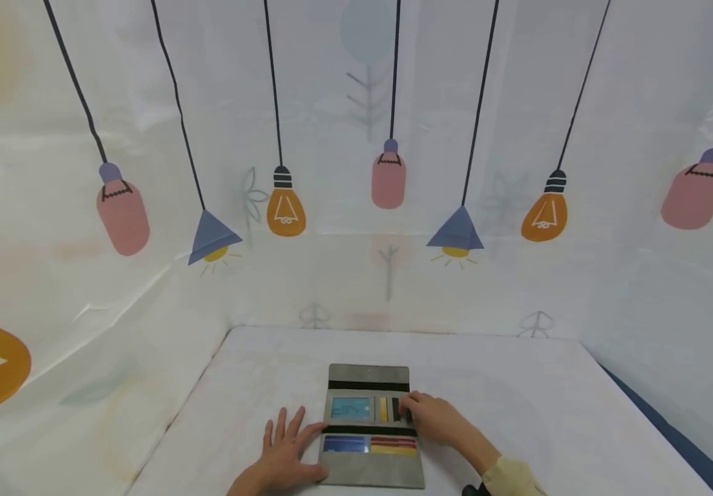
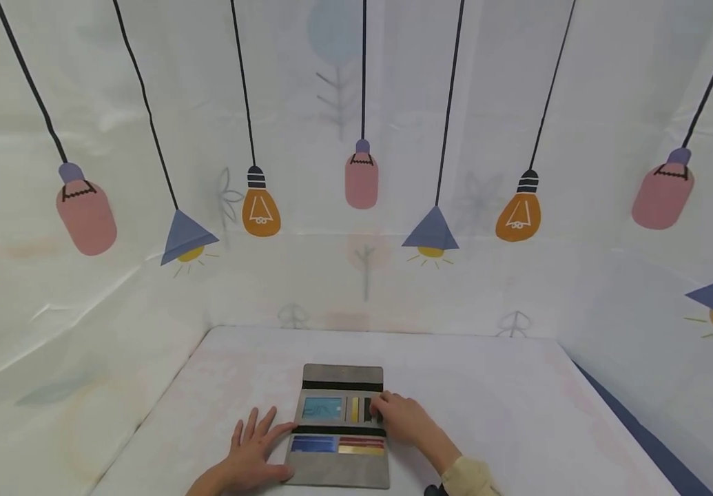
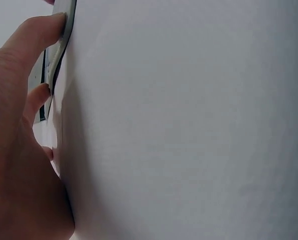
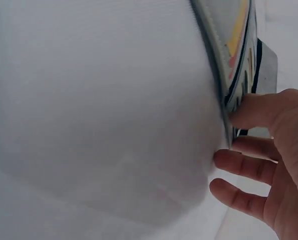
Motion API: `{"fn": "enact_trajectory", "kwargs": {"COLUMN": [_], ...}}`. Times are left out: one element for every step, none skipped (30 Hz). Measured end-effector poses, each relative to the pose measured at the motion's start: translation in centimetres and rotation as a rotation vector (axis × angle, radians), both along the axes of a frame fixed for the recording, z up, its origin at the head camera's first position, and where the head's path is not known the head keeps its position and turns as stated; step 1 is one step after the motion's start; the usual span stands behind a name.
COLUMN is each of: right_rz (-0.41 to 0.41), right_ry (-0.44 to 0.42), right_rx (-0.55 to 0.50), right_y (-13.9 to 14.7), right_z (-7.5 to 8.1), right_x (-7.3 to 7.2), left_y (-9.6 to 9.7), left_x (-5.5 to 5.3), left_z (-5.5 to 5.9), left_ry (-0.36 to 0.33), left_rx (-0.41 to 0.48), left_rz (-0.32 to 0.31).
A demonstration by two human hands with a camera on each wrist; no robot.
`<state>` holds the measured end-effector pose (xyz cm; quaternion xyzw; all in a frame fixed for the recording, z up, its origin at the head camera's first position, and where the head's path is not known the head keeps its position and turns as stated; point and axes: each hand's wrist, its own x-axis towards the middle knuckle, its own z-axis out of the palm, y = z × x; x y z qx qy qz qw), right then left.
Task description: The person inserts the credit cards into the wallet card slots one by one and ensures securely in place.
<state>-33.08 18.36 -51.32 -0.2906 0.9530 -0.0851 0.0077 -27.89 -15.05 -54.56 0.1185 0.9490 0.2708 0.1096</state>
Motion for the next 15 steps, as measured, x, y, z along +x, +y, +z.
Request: {"fn": "enact_trajectory", "kwargs": {"right_rz": [-0.013, -0.028, -0.039, -0.046, -0.049, -0.047, -0.041, -0.036, -0.034, -0.04, -0.056, -0.072, -0.094, -0.116, -0.138], "right_ry": [-0.002, -0.004, -0.009, -0.01, -0.007, -0.004, -0.001, 0.002, 0.002, 0.007, 0.019, 0.041, 0.072, 0.11, 0.162], "right_rx": [-0.005, 0.0, 0.005, 0.007, 0.011, 0.014, 0.014, 0.011, -0.003, -0.019, -0.03, -0.045, -0.061, -0.081, -0.096], "right_y": [0.0, 0.1, 0.2, 0.3, 0.3, 0.4, 0.6, 0.7, 0.9, 1.1, 1.4, 1.7, 2.1, 2.5, 3.0], "right_z": [-0.1, -0.1, -0.2, -0.2, -0.3, -0.3, -0.4, -0.5, -0.6, -0.7, -0.9, -1.1, -1.2, -1.4, -1.5], "right_x": [0.2, 0.4, 0.6, 0.9, 1.1, 1.3, 1.5, 1.7, 2.0, 2.2, 2.4, 2.6, 2.8, 2.9, 3.0], "left_y": [-0.1, -0.1, -0.1, -0.2, -0.3, -0.5, -0.6, -0.8, -1.0, -1.2, -1.3, -1.5, -1.7, -1.8, -2.0], "left_x": [0.0, 0.1, 0.2, 0.3, 0.3, 0.4, 0.4, 0.5, 0.5, 0.5, 0.5, 0.5, 0.5, 0.5, 0.5], "left_z": [0.0, 0.0, 0.1, 0.1, 0.1, 0.2, 0.2, 0.3, 0.4, 0.5, 0.5, 0.6, 0.7, 0.7, 0.8], "left_ry": [-0.003, -0.001, 0.002, 0.002, 0.004, 0.007, 0.008, 0.017, 0.019, 0.023, 0.035, 0.051, 0.078, 0.113, 0.162], "left_rx": [-0.001, -0.002, -0.003, 0.0, -0.002, -0.002, -0.004, -0.004, 0.0, 0.008, 0.01, 0.02, 0.025, 0.027, 0.02], "left_rz": [-0.007, -0.011, -0.014, -0.013, -0.014, -0.014, -0.014, -0.009, -0.007, -0.003, -0.003, 0.001, 0.002, 0.007, 0.013]}}
